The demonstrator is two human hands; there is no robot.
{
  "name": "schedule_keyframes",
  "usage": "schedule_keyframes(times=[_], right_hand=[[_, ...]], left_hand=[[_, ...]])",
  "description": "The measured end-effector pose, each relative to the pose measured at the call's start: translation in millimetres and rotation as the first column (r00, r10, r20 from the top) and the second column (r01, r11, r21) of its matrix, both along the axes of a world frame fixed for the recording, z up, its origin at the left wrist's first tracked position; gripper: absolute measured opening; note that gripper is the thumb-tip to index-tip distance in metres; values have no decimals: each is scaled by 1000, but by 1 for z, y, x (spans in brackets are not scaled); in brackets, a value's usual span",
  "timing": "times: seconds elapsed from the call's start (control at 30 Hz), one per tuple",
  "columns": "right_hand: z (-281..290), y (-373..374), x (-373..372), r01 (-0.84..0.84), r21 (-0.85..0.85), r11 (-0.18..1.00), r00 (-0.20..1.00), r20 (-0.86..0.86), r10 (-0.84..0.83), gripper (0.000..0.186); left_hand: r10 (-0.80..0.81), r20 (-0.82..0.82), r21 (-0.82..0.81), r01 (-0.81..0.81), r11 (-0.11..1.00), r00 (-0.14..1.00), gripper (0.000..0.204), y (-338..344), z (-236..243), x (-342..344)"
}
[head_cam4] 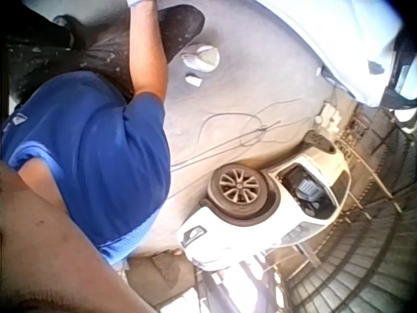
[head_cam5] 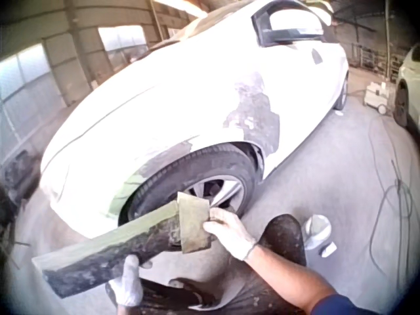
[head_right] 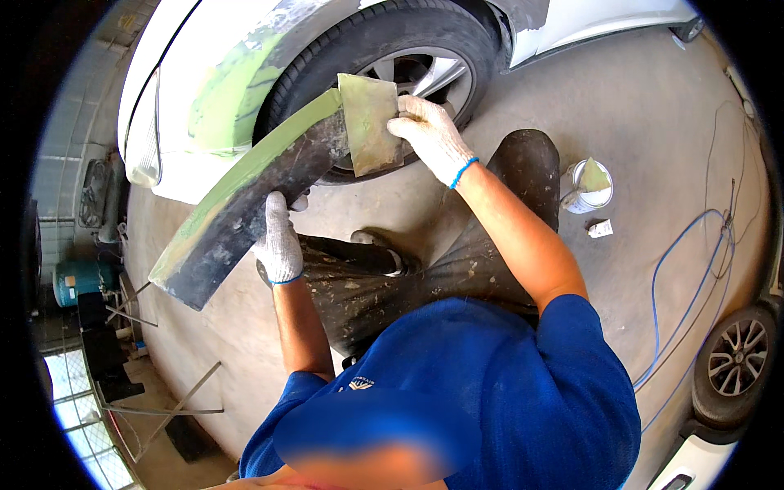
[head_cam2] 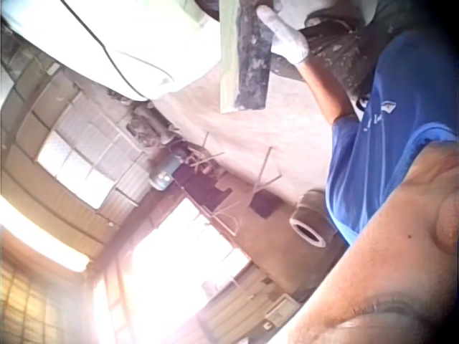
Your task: The person applies a green body filler to the front wheel arch area of a white car using a spreader and a sanding block. They smooth the filler over the surface and then sand it down to level the area.
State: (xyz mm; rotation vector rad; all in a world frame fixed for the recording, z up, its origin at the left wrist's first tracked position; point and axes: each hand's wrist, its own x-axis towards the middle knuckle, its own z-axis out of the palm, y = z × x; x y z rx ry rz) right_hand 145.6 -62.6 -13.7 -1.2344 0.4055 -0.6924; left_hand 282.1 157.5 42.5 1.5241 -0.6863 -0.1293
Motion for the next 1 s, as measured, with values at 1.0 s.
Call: schedule_keyframes(times=[1.0], right_hand=[[32,4,-2,-3,-422,907,985,-156,-69,35]], left_hand=[[-310,-120,148,326,934,943,29,-7,3,1]])
